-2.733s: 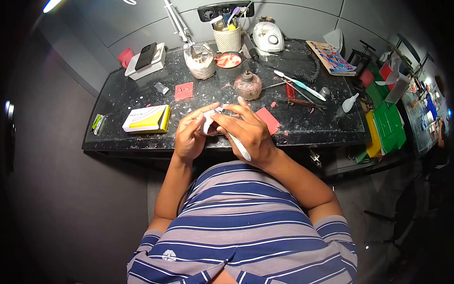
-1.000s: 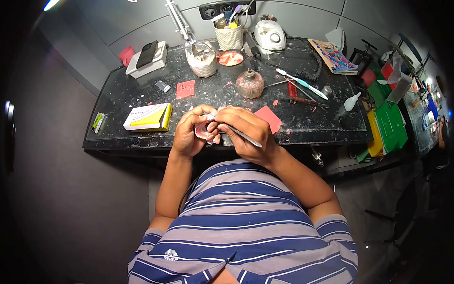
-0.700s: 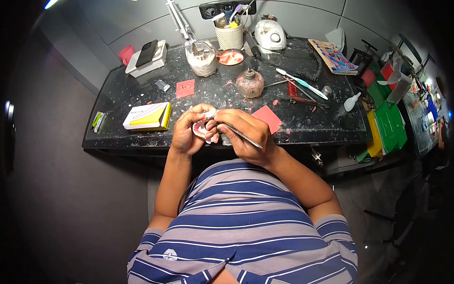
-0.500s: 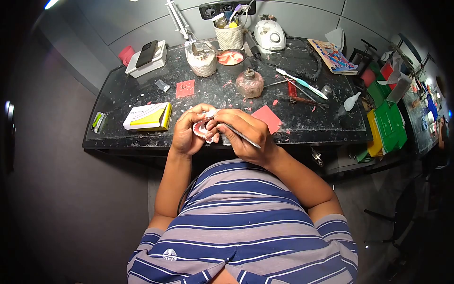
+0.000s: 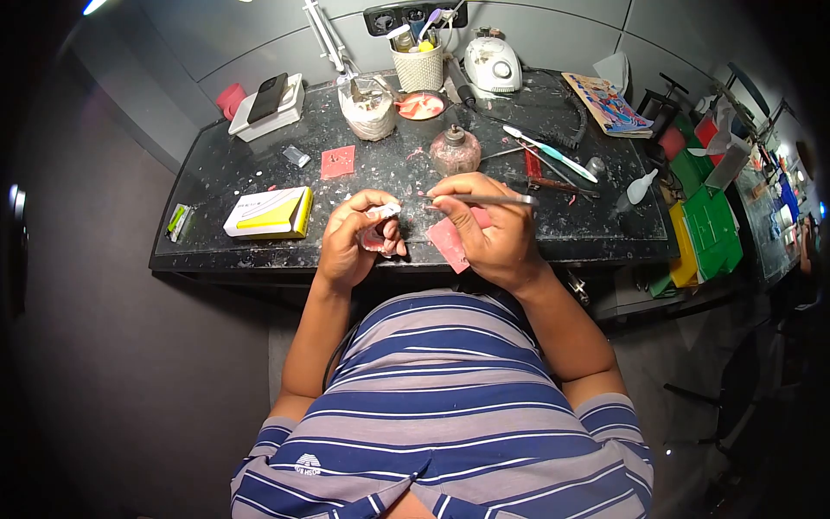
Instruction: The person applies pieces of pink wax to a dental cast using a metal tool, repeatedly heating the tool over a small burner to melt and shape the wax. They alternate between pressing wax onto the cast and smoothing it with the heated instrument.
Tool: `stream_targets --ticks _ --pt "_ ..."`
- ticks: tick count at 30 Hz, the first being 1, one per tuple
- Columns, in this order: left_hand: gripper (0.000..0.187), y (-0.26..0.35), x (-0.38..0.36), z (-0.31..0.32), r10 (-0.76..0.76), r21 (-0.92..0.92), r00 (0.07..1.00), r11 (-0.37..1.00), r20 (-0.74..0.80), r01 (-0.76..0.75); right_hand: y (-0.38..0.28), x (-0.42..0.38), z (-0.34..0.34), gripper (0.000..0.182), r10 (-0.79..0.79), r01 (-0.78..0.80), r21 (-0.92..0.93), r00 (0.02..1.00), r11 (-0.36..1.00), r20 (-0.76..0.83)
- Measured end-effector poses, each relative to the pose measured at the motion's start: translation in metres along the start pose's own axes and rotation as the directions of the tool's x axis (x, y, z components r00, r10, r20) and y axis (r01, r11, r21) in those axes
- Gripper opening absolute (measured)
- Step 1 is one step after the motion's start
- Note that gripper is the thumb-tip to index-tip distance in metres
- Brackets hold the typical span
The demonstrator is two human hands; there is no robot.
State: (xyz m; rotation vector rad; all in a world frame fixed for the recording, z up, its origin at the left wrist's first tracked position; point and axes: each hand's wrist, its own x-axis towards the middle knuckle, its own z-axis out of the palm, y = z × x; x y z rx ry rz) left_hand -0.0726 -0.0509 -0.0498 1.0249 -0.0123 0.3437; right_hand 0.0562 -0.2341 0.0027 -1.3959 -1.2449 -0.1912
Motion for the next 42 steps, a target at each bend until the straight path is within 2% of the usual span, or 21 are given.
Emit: stream_targets --ticks 2,4,5,8,17,22,32,36,38,40,42 --pt "0.030 0.000 0.000 0.001 0.016 0.038 1.000 0.999 0.002 -0.016 -0.004 0.002 0.002 0.010 -0.012 0.012 0.031 1.000 0.999 0.013" --pt "0.030 0.000 -0.001 0.001 0.013 0.036 1.000 0.999 0.010 -0.013 -0.007 0.002 0.007 0.012 -0.161 0.163 -0.014 0.983 0.987 0.092" --pt "0.030 0.000 -0.001 0.001 0.010 0.032 1.000 0.999 0.017 -0.011 -0.004 0.000 0.011 0.015 -0.182 0.186 -0.017 0.976 0.982 0.120" --pt "0.027 0.001 -0.001 0.001 0.013 -0.033 0.999 0.999 0.045 -0.011 -0.002 -0.006 0.022 0.015 -0.187 0.190 -0.005 0.972 0.982 0.145" --pt "0.027 0.004 -0.002 0.003 0.003 0.010 1.000 1.000 0.020 -0.003 -0.001 -0.009 0.033 0.013 -0.245 0.248 -0.016 0.962 0.969 0.122" --pt "0.027 0.002 -0.001 0.002 0.007 -0.030 0.999 1.000 0.040 -0.005 0.002 -0.009 0.032 0.013 -0.253 0.258 -0.022 0.959 0.966 0.129" --pt "0.029 0.003 -0.002 -0.001 -0.002 -0.085 0.999 0.996 0.050 0.006 -0.001 -0.013 0.034 0.012 -0.234 0.238 -0.026 0.966 0.971 0.110" --pt "0.029 0.001 -0.002 -0.001 0.015 -0.080 0.998 0.997 0.067 -0.009 0.003 -0.015 0.027 0.010 -0.161 0.160 0.025 0.986 0.987 0.047" --pt "0.025 -0.004 -0.001 0.003 0.121 -0.085 0.993 0.989 -0.017 -0.122 0.002 -0.014 0.023 0.010 -0.108 0.108 0.015 0.994 0.994 -0.014" --pt "0.024 -0.005 -0.001 0.002 0.141 -0.136 0.989 0.981 0.033 -0.135 0.004 -0.014 0.020 0.012 -0.085 0.085 0.011 0.996 0.996 -0.014" --pt "0.025 -0.005 -0.001 0.005 0.187 -0.173 0.982 0.967 -0.030 -0.189 0.006 -0.015 0.019 0.013 -0.069 0.069 0.006 0.997 0.998 -0.047"
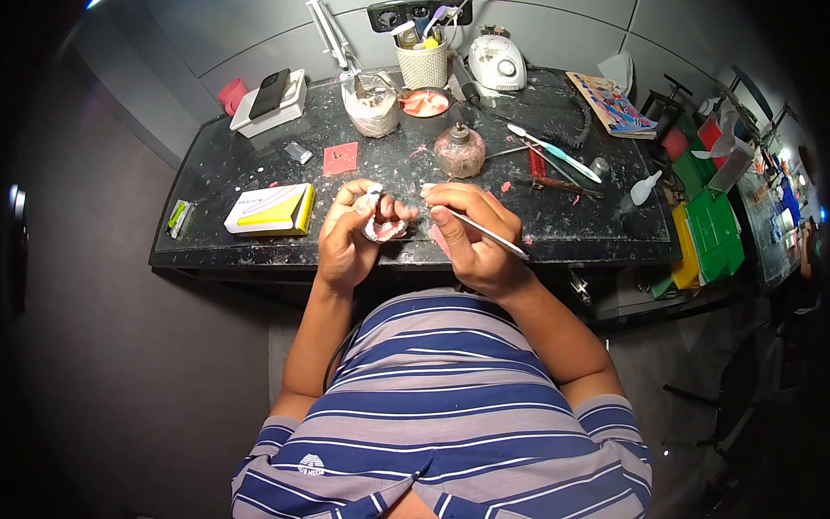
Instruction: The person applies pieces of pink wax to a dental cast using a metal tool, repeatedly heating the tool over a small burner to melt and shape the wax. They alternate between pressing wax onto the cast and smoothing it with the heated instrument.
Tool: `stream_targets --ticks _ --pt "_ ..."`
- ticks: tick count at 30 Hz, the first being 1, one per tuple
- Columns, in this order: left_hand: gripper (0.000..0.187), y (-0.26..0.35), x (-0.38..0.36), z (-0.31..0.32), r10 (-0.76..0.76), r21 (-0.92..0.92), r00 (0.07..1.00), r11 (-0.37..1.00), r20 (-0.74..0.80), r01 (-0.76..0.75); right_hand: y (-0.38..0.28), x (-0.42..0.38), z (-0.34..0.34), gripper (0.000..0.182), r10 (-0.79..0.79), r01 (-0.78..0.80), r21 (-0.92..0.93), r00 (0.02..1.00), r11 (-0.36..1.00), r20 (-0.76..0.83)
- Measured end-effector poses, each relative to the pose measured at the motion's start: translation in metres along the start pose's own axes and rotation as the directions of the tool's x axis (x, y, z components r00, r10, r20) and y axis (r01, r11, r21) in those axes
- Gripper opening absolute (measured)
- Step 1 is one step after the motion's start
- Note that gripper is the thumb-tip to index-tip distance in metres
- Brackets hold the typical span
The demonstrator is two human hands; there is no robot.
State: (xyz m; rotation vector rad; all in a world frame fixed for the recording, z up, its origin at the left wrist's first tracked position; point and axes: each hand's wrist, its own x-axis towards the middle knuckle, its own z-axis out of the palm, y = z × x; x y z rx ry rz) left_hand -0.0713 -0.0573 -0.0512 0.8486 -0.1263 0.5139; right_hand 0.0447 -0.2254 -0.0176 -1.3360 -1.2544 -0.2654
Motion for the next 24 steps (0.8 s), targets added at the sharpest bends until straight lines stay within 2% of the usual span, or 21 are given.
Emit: stream_targets --ticks 2,8,10,14,15,17,19,22,24 --pt "0.024 0.001 0.001 -0.003 -0.004 -0.034 1.000 0.999 0.028 0.005 0.000 -0.001 0.000 0.013 0.009 -0.009 -0.003 1.000 1.000 -0.004" --pt "0.037 0.005 0.000 0.001 -0.003 -0.001 0.999 1.000 -0.033 0.003 -0.014 0.004 0.003 0.012 -0.011 0.008 0.039 0.998 0.999 0.058" --pt "0.041 0.007 0.002 -0.006 -0.078 -0.020 0.997 0.997 -0.007 0.078 -0.018 0.005 0.006 0.011 0.016 -0.032 0.112 0.990 0.993 0.137" --pt "0.038 0.008 0.002 -0.001 -0.100 -0.050 0.995 0.994 -0.022 0.098 -0.008 0.003 0.013 0.011 0.004 -0.035 0.159 0.982 0.987 0.190" --pt "0.037 0.007 0.002 -0.003 -0.106 -0.052 0.994 0.993 -0.026 0.104 -0.007 0.006 0.013 0.011 -0.036 0.011 0.127 0.979 0.992 0.201" --pt "0.037 0.007 0.002 -0.006 -0.113 -0.054 0.993 0.992 -0.032 0.111 -0.008 0.008 0.015 0.011 -0.032 0.007 0.125 0.979 0.992 0.201" --pt "0.037 0.008 0.002 -0.009 -0.129 -0.052 0.990 0.990 0.055 0.131 -0.008 0.009 0.016 0.011 -0.028 0.003 0.123 0.979 0.992 0.201" --pt "0.038 0.008 0.001 -0.003 -0.139 -0.047 0.990 0.989 -0.016 0.139 -0.005 0.009 0.017 0.010 -0.003 -0.020 0.122 0.983 0.992 0.184" --pt "0.039 0.008 0.001 -0.007 -0.142 -0.057 0.990 0.988 0.009 0.142 -0.003 0.008 0.017 0.010 -0.017 0.000 0.117 0.989 0.993 0.150"
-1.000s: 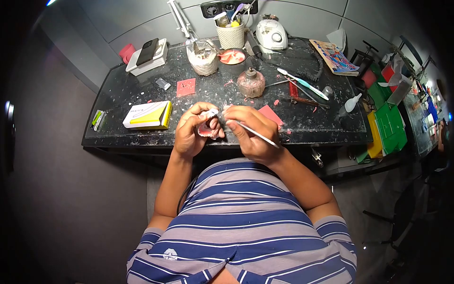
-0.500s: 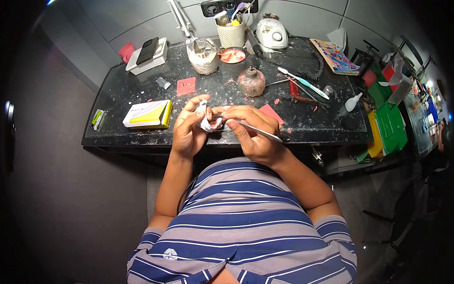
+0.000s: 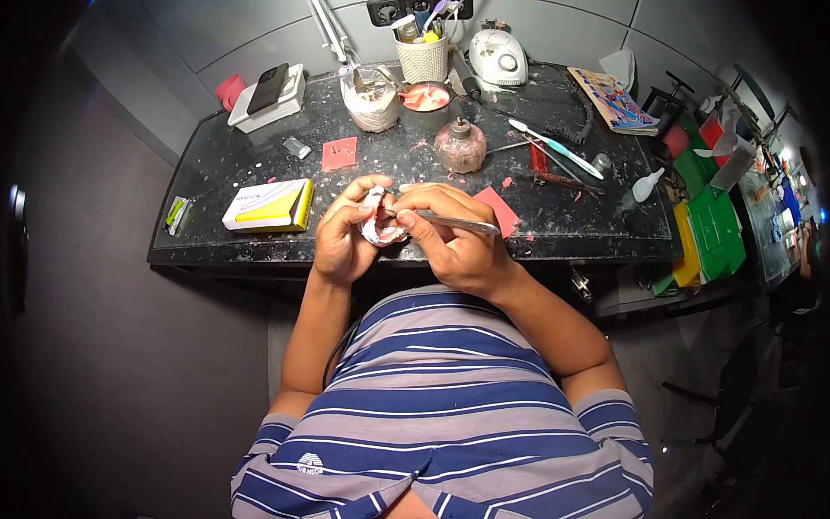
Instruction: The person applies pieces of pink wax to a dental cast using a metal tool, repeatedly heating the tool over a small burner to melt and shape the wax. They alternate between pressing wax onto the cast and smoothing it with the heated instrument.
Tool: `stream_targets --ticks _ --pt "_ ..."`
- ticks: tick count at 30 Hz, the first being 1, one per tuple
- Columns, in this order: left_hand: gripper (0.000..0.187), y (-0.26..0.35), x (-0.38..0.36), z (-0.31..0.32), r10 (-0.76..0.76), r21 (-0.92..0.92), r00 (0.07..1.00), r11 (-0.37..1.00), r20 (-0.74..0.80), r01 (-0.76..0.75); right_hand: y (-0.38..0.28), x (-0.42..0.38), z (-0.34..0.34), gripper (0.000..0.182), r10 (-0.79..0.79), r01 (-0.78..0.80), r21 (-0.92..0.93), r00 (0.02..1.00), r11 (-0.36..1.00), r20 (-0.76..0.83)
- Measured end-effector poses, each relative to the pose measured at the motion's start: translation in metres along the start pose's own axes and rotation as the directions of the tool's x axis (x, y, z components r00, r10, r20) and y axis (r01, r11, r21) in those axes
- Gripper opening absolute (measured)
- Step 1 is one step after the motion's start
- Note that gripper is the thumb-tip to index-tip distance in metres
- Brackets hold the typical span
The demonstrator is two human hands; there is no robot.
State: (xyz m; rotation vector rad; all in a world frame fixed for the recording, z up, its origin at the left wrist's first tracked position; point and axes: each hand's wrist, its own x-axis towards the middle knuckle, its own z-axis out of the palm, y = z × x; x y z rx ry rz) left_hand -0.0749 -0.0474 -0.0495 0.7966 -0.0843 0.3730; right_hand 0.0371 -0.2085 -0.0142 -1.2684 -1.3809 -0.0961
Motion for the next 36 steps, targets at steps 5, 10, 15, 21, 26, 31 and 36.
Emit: stream_targets --ticks 5,10,15,21,26,31,36 --pt "0.040 -0.001 0.000 0.002 0.007 -0.035 0.999 0.999 0.041 -0.005 -0.009 -0.001 -0.004 0.011 0.143 -0.141 0.045 0.988 0.989 -0.049" --pt "0.044 0.000 0.001 -0.006 -0.046 -0.060 0.992 0.997 0.115 0.053 -0.003 0.002 -0.008 0.016 0.133 -0.124 0.113 0.989 0.986 -0.072" --pt "0.043 0.004 0.001 -0.001 -0.125 -0.133 0.982 0.980 0.144 0.144 -0.010 0.009 -0.016 0.021 0.014 0.004 -0.150 0.993 0.989 0.121" --pt "0.042 0.001 0.002 -0.014 -0.133 -0.117 0.960 0.979 0.245 0.165 0.005 0.009 0.006 0.031 -0.052 0.081 -0.144 0.979 0.986 0.198" --pt "0.038 0.004 0.001 -0.013 -0.131 -0.153 0.960 0.973 0.247 0.172 0.008 0.009 0.006 0.025 -0.104 0.148 -0.199 0.970 0.969 0.218" --pt "0.036 0.004 -0.001 0.000 -0.107 -0.225 0.984 0.965 0.144 0.138 0.006 0.009 0.003 0.022 -0.111 0.166 -0.239 0.967 0.957 0.229" --pt "0.034 0.002 0.001 -0.003 -0.072 -0.053 0.992 0.996 0.108 0.078 0.007 0.008 0.000 0.019 -0.130 0.175 -0.331 0.980 0.927 0.152"
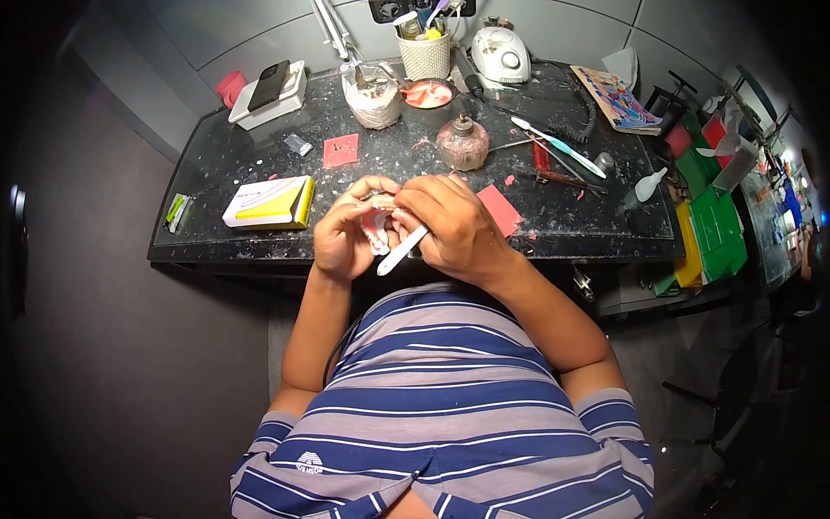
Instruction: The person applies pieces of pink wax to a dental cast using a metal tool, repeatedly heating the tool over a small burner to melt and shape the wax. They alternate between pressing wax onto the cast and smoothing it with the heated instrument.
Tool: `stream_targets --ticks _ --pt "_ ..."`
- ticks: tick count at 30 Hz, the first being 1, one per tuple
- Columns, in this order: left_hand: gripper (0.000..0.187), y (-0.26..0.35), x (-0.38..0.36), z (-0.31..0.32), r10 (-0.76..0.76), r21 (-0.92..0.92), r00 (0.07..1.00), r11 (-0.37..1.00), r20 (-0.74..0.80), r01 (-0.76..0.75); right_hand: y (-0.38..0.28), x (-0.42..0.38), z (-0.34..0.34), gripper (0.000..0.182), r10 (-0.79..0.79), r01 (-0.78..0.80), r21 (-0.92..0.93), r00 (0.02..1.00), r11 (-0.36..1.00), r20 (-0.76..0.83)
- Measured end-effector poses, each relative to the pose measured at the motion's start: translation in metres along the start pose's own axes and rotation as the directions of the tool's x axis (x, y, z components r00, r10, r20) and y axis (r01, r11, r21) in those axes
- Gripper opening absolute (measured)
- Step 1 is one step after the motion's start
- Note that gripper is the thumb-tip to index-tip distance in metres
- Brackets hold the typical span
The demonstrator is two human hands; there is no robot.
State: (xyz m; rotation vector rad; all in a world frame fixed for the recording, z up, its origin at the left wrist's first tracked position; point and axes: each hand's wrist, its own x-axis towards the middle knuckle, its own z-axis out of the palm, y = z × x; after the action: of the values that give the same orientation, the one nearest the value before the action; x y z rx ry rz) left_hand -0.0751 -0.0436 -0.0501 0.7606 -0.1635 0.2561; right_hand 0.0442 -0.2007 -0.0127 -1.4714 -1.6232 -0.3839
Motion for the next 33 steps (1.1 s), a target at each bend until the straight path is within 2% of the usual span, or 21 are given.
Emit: stream_targets --ticks 2,5,16,24,26,33 --pt "0.033 0.000 -0.001 0.006 -0.011 0.053 1.000 0.999 -0.020 0.012 0.000 0.000 -0.004 0.020 0.012 -0.012 -0.007 1.000 1.000 -0.009" --pt "0.032 -0.007 -0.001 0.008 0.062 0.191 0.995 0.981 -0.072 -0.048 0.000 -0.001 -0.006 0.020 0.031 -0.031 -0.008 0.999 1.000 -0.009" --pt "0.029 -0.006 -0.001 0.013 0.077 0.249 0.995 0.967 -0.065 -0.059 0.000 -0.005 -0.007 0.025 0.087 -0.089 0.017 0.993 0.996 0.075" --pt "0.022 -0.006 0.001 0.013 0.023 0.220 0.990 0.976 -0.141 0.008 0.001 -0.009 -0.003 0.030 -0.022 0.023 -0.003 0.998 1.000 0.063" --pt "0.019 -0.007 0.001 0.012 0.024 0.274 0.986 0.961 -0.165 0.022 -0.002 -0.009 -0.004 0.030 -0.021 0.021 -0.001 0.997 1.000 0.071" --pt "0.020 -0.010 0.001 0.009 0.066 0.294 0.982 0.956 -0.175 -0.012 -0.002 -0.009 0.000 0.031 0.001 -0.001 0.003 0.998 1.000 0.058"
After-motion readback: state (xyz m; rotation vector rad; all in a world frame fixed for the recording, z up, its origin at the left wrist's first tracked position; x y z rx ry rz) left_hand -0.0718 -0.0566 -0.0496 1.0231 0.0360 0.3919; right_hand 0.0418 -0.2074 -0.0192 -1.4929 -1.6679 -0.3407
